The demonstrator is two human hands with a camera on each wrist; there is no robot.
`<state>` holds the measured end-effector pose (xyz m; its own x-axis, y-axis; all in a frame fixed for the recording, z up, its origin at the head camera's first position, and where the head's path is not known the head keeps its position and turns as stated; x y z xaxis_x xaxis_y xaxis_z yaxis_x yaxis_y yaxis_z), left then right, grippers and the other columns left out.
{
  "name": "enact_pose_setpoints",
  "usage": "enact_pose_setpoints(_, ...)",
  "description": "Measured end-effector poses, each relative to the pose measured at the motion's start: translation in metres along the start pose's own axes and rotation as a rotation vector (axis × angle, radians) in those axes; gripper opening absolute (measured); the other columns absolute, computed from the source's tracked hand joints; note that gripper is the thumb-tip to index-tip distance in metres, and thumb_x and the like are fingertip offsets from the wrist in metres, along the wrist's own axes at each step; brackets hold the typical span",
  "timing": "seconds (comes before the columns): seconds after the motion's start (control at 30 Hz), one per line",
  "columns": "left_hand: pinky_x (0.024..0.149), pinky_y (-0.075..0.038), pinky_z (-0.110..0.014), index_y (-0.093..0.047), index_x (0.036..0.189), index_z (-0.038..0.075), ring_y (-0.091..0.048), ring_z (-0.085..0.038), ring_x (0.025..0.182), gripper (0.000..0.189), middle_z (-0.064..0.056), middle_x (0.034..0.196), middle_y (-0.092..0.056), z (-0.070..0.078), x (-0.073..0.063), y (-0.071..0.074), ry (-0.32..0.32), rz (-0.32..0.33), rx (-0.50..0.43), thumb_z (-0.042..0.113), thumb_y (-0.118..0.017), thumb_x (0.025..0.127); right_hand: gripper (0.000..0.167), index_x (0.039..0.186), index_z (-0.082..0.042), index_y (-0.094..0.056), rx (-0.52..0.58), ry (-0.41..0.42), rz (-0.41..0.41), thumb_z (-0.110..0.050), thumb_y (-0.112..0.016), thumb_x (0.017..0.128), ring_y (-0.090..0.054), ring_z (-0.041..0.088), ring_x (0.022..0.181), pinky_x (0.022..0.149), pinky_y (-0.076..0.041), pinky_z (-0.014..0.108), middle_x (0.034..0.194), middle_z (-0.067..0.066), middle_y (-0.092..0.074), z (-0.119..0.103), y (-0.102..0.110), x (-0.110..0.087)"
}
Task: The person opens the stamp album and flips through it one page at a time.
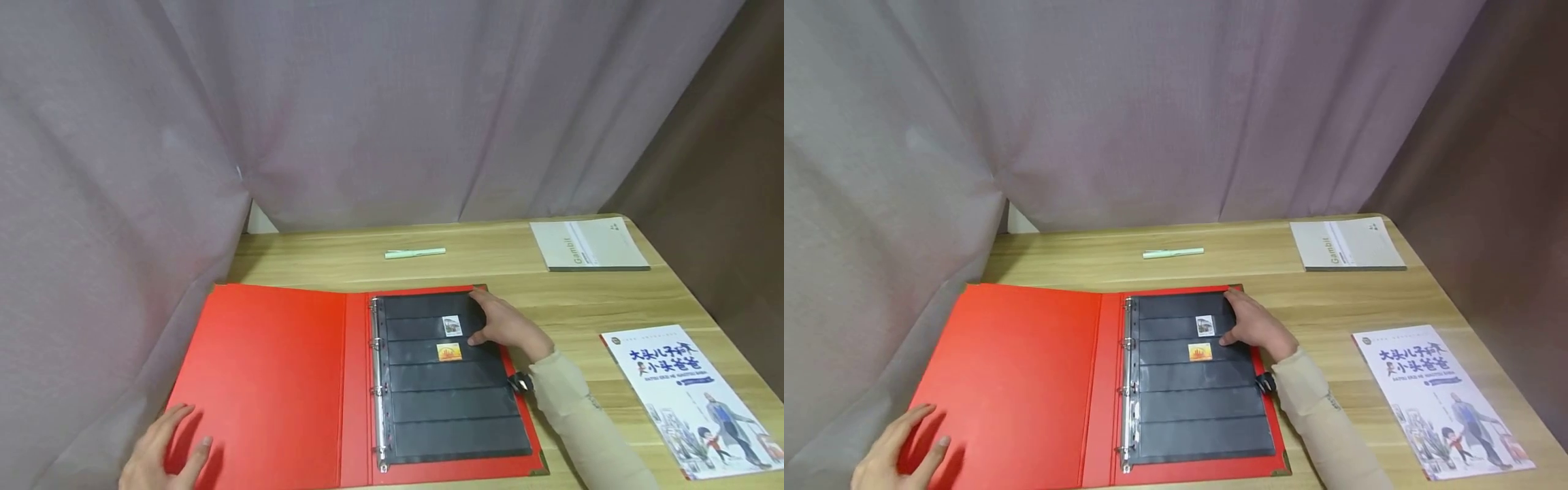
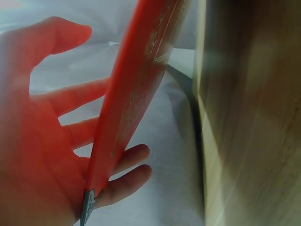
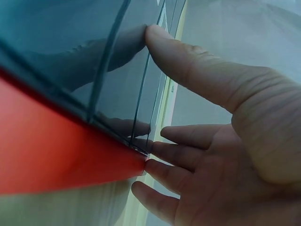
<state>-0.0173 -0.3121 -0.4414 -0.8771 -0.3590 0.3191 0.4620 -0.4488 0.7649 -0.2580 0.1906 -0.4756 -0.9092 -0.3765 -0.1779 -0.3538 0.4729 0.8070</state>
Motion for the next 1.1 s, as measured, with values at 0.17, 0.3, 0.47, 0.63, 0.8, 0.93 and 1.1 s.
enact_pose_setpoints(0.17,0.102,-0.027,-0.008,-0.069,0.116,-0.001,-0.054,-0.011,0.109,0.050,-0.023,0.117,-0.065,-0.002,0.000,-0.009,-0.176,0.036,-0.107,0.001,-0.085,0.068,0.097,0.146,0.016,-0.035,0.013,-0.002,0.003,-0.008,-0.091,0.070,-0.039,0.050,0.137,0.111,-0.033,0.059,0.150,0.036,-0.038,0.004,0.003,-0.002)
enact_pose_setpoints(0.3,0.101,-0.024,-0.004,-0.069,0.109,-0.008,-0.044,0.010,0.109,0.054,-0.030,0.108,-0.064,-0.006,-0.003,-0.015,-0.344,0.100,-0.191,-0.004,-0.082,0.057,0.098,0.146,0.016,-0.035,0.019,-0.011,0.001,-0.008,-0.091,0.070,-0.039,0.051,0.136,0.111,-0.033,0.060,0.150,0.037,-0.038,0.006,0.005,-0.003)
enact_pose_setpoints(0.47,0.106,-0.035,-0.021,-0.068,0.113,-0.005,-0.055,-0.030,0.108,0.052,-0.029,0.116,-0.061,-0.010,-0.005,-0.022,-0.251,0.050,-0.126,0.006,-0.084,0.065,0.097,0.145,0.016,-0.037,0.009,-0.013,0.004,-0.010,-0.092,0.070,-0.040,0.051,0.136,0.111,-0.033,0.060,0.149,0.036,-0.039,0.008,0.006,-0.005)
enact_pose_setpoints(0.63,0.088,-0.038,-0.068,-0.065,0.121,0.000,-0.046,-0.056,0.116,0.053,-0.027,0.130,-0.054,-0.011,-0.009,-0.032,-0.088,-0.124,0.029,0.022,-0.084,0.076,0.097,0.145,0.016,-0.039,-0.022,-0.003,0.014,-0.013,-0.093,0.070,-0.041,0.050,0.136,0.111,-0.034,0.058,0.148,0.035,-0.041,0.008,0.006,-0.006)
enact_pose_setpoints(0.8,0.089,-0.022,-0.081,-0.058,0.129,0.002,-0.025,-0.066,0.128,0.066,-0.029,0.142,-0.041,-0.008,-0.006,-0.049,-0.018,-0.306,0.141,0.040,-0.080,0.080,0.098,0.147,0.016,-0.037,-0.073,0.015,0.001,-0.018,-0.092,0.073,-0.038,0.049,0.139,0.111,-0.034,0.057,0.151,0.033,-0.039,0.008,0.007,-0.007)
enact_pose_setpoints(0.93,0.088,-0.014,-0.084,-0.054,0.133,0.002,-0.018,-0.069,0.131,0.074,-0.030,0.145,-0.035,-0.001,-0.006,-0.057,-0.003,-0.338,0.161,0.043,-0.081,0.078,0.097,0.146,0.016,-0.038,-0.113,0.047,-0.002,-0.022,-0.091,0.075,-0.036,0.049,0.140,0.112,-0.033,0.057,0.152,0.033,-0.038,0.007,0.008,-0.008)
enact_pose_setpoints(1.1,0.086,-0.011,-0.086,-0.050,0.136,0.002,-0.017,-0.071,0.131,0.078,-0.032,0.145,-0.032,0.011,-0.004,-0.062,-0.069,-0.315,0.116,0.042,-0.082,0.077,0.095,0.146,0.014,-0.040,-0.139,0.074,-0.015,-0.028,-0.089,0.076,-0.036,0.050,0.140,0.111,-0.034,0.058,0.152,0.032,-0.038,0.005,0.009,-0.010)
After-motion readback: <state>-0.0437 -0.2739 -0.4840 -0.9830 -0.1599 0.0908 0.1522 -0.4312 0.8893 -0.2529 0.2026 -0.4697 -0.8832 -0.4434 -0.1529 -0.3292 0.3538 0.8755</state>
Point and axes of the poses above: each hand's wrist, its own x-axis towards the middle knuckle, its own y-axis out of the back of the hand, z = x × y, the point moved 5 cm from there along x, towards the middle knuckle
